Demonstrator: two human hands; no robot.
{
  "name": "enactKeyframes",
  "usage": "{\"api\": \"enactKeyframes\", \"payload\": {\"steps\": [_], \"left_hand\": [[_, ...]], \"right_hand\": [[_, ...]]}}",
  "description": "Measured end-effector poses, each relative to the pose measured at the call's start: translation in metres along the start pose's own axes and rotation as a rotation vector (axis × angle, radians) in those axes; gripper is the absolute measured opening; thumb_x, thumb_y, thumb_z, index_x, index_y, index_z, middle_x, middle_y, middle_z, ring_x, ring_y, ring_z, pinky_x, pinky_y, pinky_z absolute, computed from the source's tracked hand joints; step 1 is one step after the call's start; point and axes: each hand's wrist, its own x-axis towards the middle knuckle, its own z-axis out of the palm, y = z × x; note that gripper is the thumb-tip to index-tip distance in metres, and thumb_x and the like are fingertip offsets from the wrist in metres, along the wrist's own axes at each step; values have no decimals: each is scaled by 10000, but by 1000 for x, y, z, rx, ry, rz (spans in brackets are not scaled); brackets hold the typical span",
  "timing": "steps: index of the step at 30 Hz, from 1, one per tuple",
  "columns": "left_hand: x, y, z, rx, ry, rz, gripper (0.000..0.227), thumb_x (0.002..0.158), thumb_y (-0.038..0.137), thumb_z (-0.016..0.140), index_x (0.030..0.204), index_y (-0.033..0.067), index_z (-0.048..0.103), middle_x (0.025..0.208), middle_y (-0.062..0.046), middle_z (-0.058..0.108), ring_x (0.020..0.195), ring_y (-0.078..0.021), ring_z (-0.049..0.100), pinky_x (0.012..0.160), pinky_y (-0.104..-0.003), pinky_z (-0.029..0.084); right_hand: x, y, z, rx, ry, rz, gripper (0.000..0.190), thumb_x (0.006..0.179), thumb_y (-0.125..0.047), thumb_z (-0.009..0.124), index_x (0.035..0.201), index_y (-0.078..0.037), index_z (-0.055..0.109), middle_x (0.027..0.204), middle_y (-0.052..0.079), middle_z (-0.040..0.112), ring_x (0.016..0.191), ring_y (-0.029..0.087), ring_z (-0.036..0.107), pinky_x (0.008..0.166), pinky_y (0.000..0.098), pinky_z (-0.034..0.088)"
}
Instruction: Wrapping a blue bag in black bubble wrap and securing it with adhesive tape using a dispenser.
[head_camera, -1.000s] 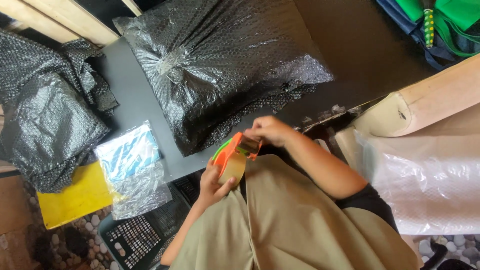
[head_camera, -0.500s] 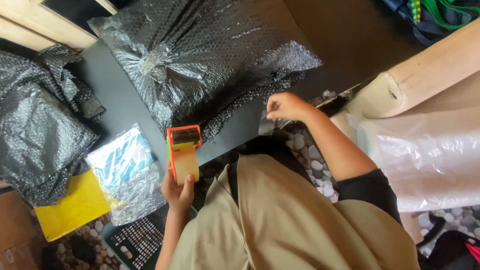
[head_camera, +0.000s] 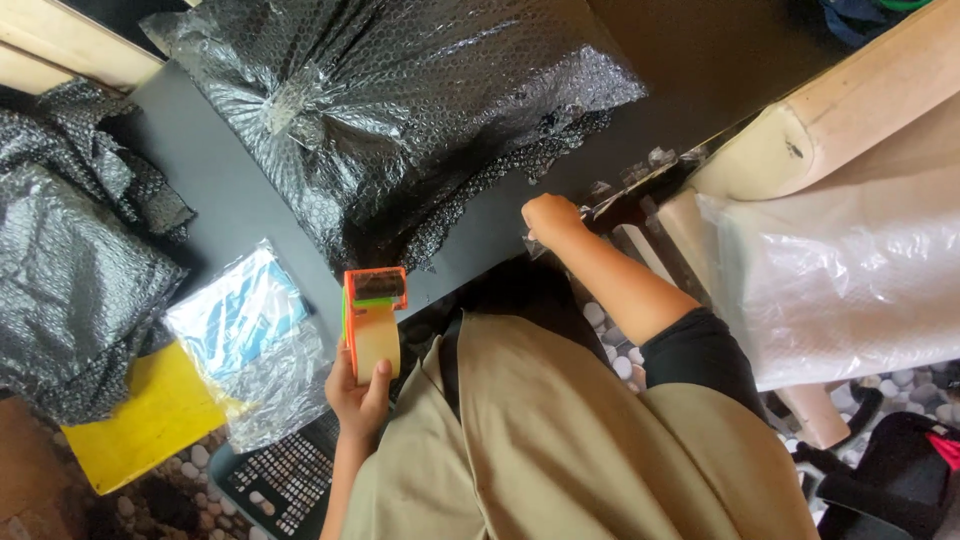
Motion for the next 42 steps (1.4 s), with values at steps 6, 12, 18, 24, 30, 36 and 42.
{"api": "enactKeyframes", "payload": {"steps": [6,12,18,24,30,36,42], "left_hand": [[-17,-33,-24,1,-57,-22,259,897,188,777,1013,-25,686,724,-131,672,604,-165,595,604,-328,504],[6,-8,-24,23,-273,-267,373,902,122,766,1183,-35,577,1009,-200,721,868,-231,720,707,-381,600],[34,18,-8,2,-358,177,699,1015,132,643,1578,-15,255,1542,-341,324,1421,-506,376,1109,-640,344],[8,-43,-6,66,-236,422,949,905,121,758,1651,252,186,1602,-295,315,1421,-536,413,1119,-697,373],[-20,-82,5,285,-216,234,476,808,327,869,991,-7,584,1013,-190,594,996,-465,601,929,-553,487],[-11,7,26,416,-270,10,418,868,275,830,904,-32,549,817,-302,579,827,-520,596,787,-579,494],[-72,-54,33,329,-332,-514,359,834,453,849,942,182,641,861,-67,652,824,-285,700,732,-385,518]], "right_hand": [[-62,-51,-37,-300,632,91,326,773,-226,808,1053,-91,710,710,137,711,785,350,723,660,468,570],[-165,-157,-115,736,580,-254,336,824,-224,844,1096,-53,748,948,179,765,829,346,698,703,426,564],[-219,-226,-157,703,970,-705,465,825,-271,890,1255,-158,756,1027,70,712,914,246,651,743,338,552],[-213,-247,-142,549,1009,-740,217,818,-216,889,1019,-189,811,995,16,695,867,224,640,772,348,555],[-202,-247,-117,425,1088,-748,110,850,-34,819,822,-100,736,959,33,753,869,211,705,786,322,582],[-200,-224,-94,324,767,-562,148,910,-129,730,878,-77,595,807,122,738,754,310,747,683,402,603],[-228,-193,-105,867,343,-590,361,815,-158,855,1014,4,601,967,214,730,881,423,746,713,433,638]]}}
